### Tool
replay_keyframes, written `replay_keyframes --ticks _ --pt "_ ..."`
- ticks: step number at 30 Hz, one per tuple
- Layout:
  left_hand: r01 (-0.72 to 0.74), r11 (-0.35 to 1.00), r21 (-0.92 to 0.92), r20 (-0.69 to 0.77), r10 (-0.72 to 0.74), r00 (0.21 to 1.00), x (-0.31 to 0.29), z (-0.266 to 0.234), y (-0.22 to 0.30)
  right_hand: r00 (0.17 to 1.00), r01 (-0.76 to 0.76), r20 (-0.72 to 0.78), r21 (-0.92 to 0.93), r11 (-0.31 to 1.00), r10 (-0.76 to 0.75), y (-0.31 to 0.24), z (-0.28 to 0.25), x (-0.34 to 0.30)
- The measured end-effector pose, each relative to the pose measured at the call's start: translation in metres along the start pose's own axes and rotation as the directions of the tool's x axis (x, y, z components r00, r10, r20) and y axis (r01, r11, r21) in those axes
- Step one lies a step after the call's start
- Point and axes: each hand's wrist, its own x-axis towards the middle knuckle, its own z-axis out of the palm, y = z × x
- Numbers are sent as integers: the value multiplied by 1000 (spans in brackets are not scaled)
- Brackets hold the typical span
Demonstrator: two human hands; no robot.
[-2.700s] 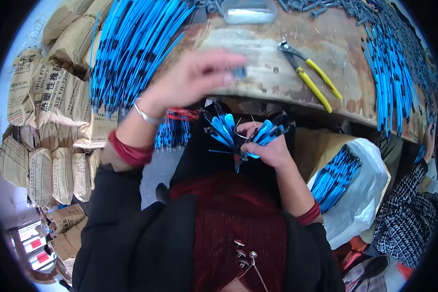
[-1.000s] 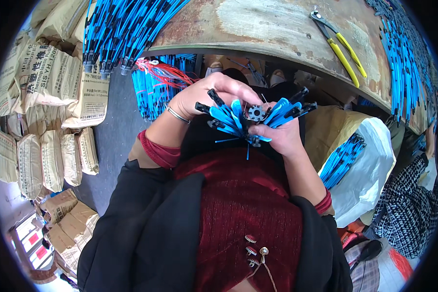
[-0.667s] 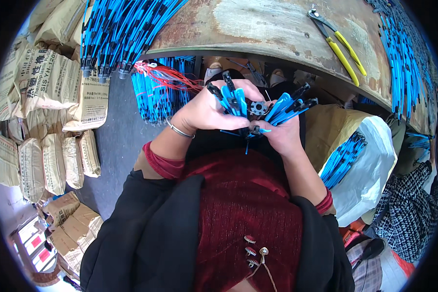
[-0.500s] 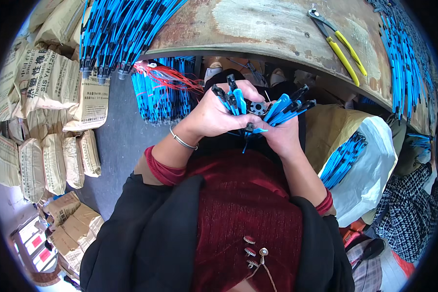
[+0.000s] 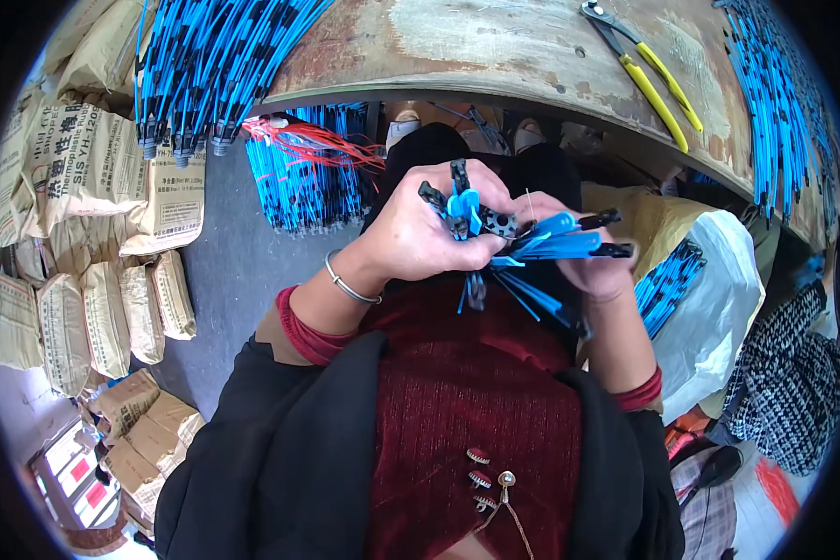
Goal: The person trims plastic pieces attached to blue rods using pliers, arranges the rods, threads thin metal pins through holes in the rods by hand, and inserts the assembled rods into a grey plastic connector.
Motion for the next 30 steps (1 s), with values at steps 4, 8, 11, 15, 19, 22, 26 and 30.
replay_keyframes --ticks 4,8,11,15,19,22,26,30 --pt "-3 996 84 65 -3 998 1 1 5 907 -345 226 -86 935 356 -31 -17 20" --pt "45 983 176 96 -62 993 3 -1 13 805 -331 331 -439 836 493 -53 -10 34" --pt "70 978 198 113 -94 989 5 -3 14 778 -295 346 -537 790 525 -54 -10 33" --pt "78 980 184 134 -103 986 4 -4 13 912 -277 150 -463 842 383 -44 -1 19" --pt "45 976 214 138 -75 988 7 4 13 949 -274 43 -368 889 311 -36 -1 6" --pt "51 969 242 133 -85 988 5 9 16 954 -250 58 -379 891 293 -39 0 2" --pt "22 965 260 109 -52 993 6 5 10 951 -300 -72 -441 846 300 -37 7 2" --pt "-35 970 239 218 -18 976 11 -1 10 960 -282 -121 -409 868 254 -25 4 1"
